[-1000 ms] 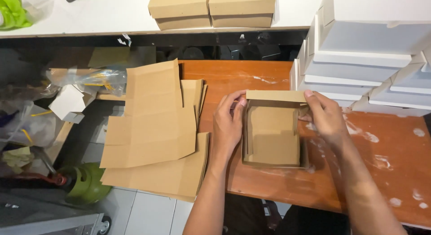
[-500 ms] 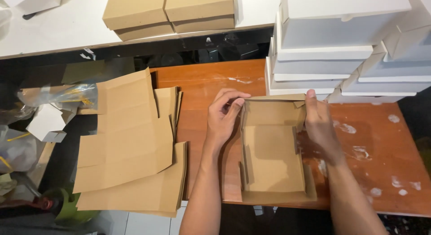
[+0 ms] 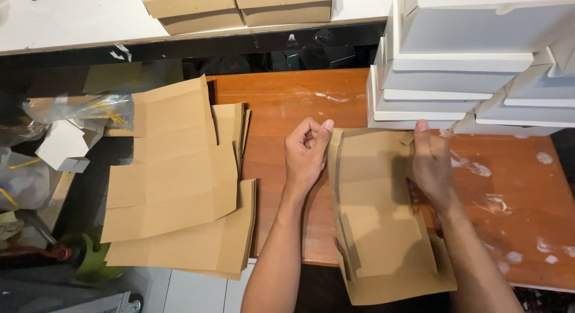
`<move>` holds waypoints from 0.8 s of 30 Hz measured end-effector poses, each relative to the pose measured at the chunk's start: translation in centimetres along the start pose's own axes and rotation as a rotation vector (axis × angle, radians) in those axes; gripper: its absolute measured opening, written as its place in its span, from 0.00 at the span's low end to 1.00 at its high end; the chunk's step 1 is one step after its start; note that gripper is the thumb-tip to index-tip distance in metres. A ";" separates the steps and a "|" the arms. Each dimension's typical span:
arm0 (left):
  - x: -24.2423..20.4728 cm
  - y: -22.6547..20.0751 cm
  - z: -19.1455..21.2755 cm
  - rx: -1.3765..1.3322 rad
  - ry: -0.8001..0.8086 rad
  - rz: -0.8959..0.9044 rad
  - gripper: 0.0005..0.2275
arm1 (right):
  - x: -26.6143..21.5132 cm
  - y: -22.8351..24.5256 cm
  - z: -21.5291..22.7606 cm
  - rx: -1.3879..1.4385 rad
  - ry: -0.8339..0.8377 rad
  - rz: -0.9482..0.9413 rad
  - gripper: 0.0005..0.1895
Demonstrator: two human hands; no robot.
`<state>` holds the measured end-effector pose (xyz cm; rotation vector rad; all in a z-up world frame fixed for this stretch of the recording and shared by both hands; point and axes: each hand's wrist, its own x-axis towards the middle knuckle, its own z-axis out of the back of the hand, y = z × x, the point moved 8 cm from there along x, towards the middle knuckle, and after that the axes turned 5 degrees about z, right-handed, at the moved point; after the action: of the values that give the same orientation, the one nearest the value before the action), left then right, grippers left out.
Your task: The person folds flat cardboard pieces into small rectangular boxes by hand. They fold the side flaps, tuck the tabs, and close the top flaps to form each box, then place the finished box aside and repeat the process with another flat piece.
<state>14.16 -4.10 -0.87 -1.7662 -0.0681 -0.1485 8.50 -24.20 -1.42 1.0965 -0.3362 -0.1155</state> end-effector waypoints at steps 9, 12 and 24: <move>-0.9 -1.4 -0.6 -0.033 0.000 0.061 0.04 | -0.3 1.1 0.3 -0.029 -0.058 -0.045 0.30; -0.7 -0.5 -1.0 -0.025 0.057 0.075 0.04 | 0.5 -0.9 0.8 -0.056 -0.103 -0.028 0.29; -1.3 -0.4 -0.1 0.173 0.033 0.143 0.10 | 0.1 -1.9 1.3 -0.063 -0.144 0.066 0.30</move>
<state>12.83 -4.07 -0.65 -1.5898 0.0674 -0.0653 8.29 -26.18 -2.58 1.0159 -0.4944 -0.1458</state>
